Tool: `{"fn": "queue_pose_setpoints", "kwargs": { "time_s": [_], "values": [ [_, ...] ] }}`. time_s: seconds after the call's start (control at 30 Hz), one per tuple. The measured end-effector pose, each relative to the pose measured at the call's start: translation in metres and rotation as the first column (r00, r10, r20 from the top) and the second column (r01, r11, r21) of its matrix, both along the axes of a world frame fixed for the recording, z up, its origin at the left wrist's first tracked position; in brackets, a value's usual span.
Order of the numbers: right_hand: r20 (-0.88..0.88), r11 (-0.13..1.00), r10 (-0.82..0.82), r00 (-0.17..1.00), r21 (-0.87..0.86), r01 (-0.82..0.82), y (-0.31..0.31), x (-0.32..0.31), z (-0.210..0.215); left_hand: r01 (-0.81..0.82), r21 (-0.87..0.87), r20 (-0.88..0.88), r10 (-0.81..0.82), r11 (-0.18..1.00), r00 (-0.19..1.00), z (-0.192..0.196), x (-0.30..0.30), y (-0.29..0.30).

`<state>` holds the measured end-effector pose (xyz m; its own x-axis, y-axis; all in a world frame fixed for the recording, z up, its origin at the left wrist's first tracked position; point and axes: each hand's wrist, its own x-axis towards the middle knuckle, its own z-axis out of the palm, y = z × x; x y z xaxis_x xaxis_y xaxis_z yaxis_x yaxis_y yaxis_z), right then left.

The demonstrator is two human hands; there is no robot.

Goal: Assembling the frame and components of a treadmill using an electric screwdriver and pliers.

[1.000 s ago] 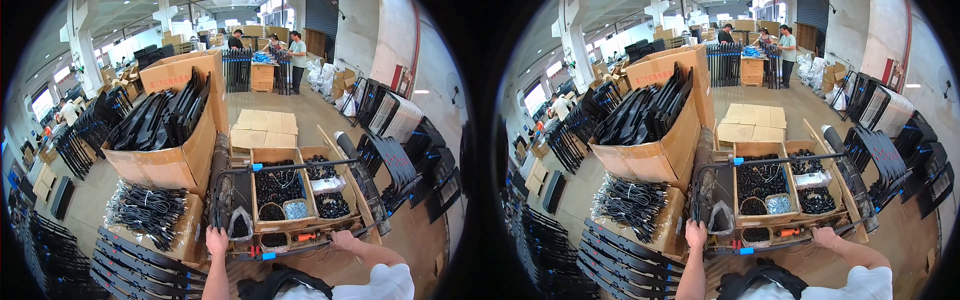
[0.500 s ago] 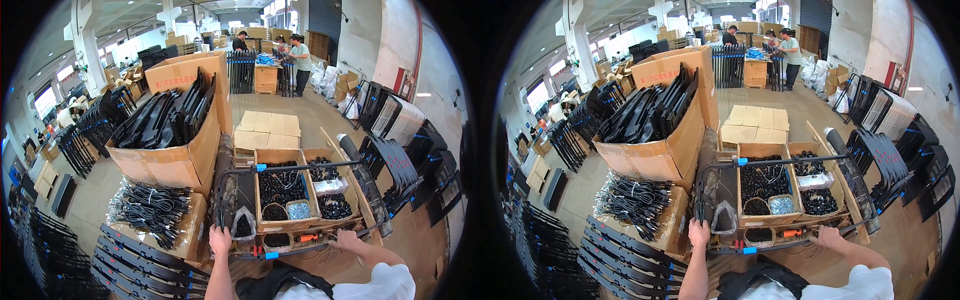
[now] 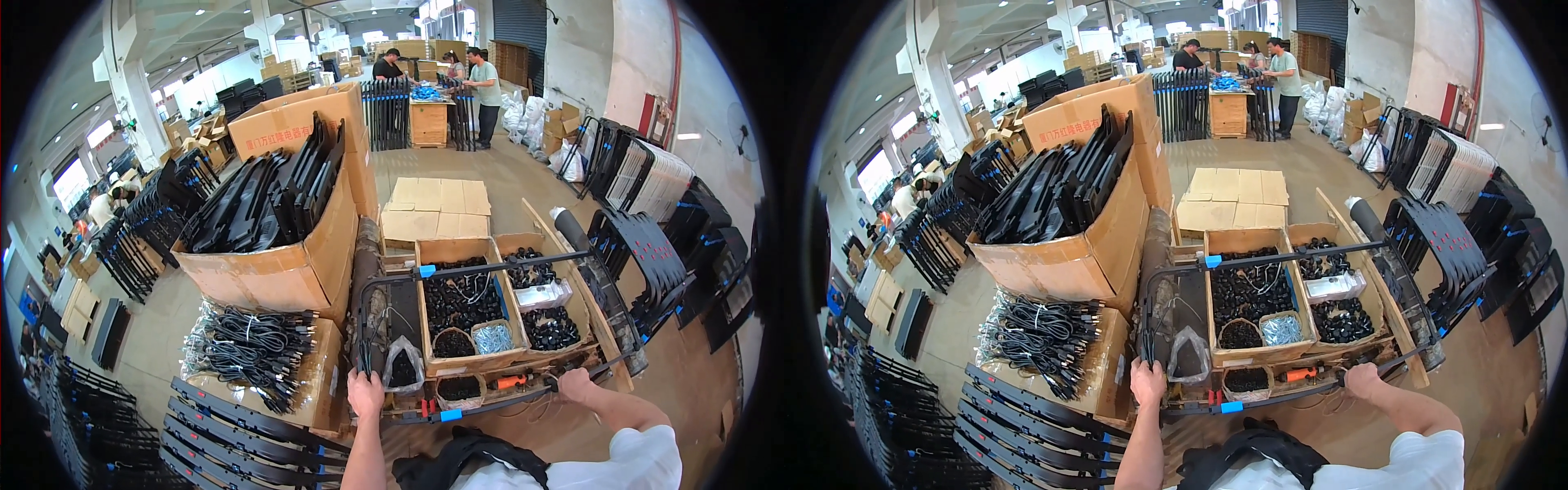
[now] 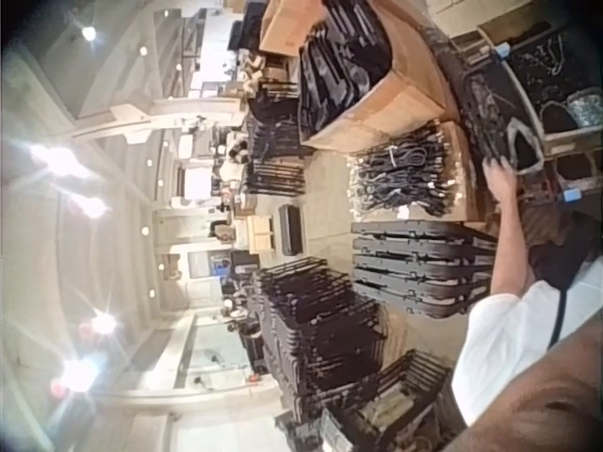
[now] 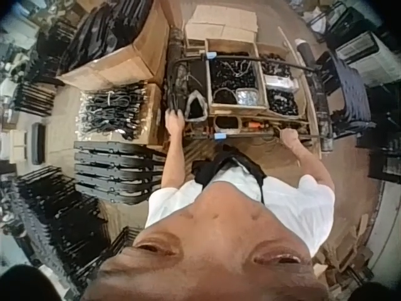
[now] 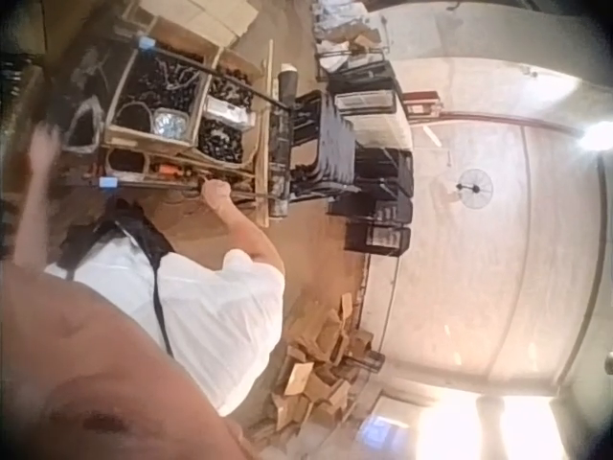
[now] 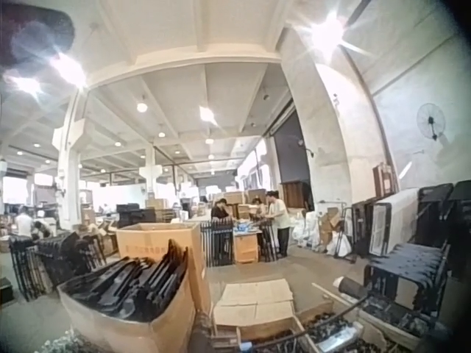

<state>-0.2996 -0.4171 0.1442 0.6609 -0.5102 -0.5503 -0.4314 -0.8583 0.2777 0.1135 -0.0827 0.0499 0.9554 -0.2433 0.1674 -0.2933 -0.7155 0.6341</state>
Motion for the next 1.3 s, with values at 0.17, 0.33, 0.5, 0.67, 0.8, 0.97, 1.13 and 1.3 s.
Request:
{"fn": "queue_pose_setpoints", "kwargs": {
  "time_s": [0.17, 0.33, 0.5, 0.67, 0.8, 0.97, 1.13, 1.3],
  "values": [
    [0.194, 0.995, 0.017, 0.981, -0.105, 0.003, -0.014, -0.008, -0.042, 0.034, -0.001, -0.041, -0.034, 0.999, 0.999, 0.007, 0.000, -0.002],
    [0.115, 0.999, -0.036, 0.993, -0.019, 0.039, 0.000, 0.027, 0.012, 0.010, -0.008, -0.057, -0.011, 1.000, 0.998, 0.001, 0.001, 0.003],
    [0.156, 0.996, -0.076, 0.985, 0.066, 0.066, -0.013, 0.000, -0.030, 0.031, -0.016, -0.080, -0.032, 0.999, 0.996, 0.009, 0.002, -0.002],
    [0.353, 0.982, -0.188, 0.917, 0.100, 0.162, -0.001, 0.000, -0.014, 0.024, 0.009, -0.105, -0.023, 1.000, 0.994, 0.004, 0.003, 0.004],
    [0.226, 0.967, -0.252, 0.941, 0.102, 0.234, -0.004, 0.006, -0.022, 0.034, 0.010, -0.080, -0.033, 0.999, 0.996, 0.006, 0.001, -0.001],
    [0.349, 0.982, -0.188, 0.918, 0.075, 0.172, 0.011, 0.009, -0.001, 0.016, 0.025, -0.024, -0.015, 1.000, 1.000, 0.000, 0.001, 0.004],
    [0.315, 0.972, -0.236, 0.919, 0.097, 0.216, 0.004, 0.011, -0.008, 0.015, 0.010, -0.034, -0.014, 1.000, 0.999, 0.002, 0.004, 0.003],
    [0.365, 0.986, -0.164, 0.916, 0.092, 0.140, 0.004, -0.002, -0.016, 0.028, 0.000, -0.047, -0.028, 1.000, 0.998, 0.009, -0.001, -0.002]
  ]
}}
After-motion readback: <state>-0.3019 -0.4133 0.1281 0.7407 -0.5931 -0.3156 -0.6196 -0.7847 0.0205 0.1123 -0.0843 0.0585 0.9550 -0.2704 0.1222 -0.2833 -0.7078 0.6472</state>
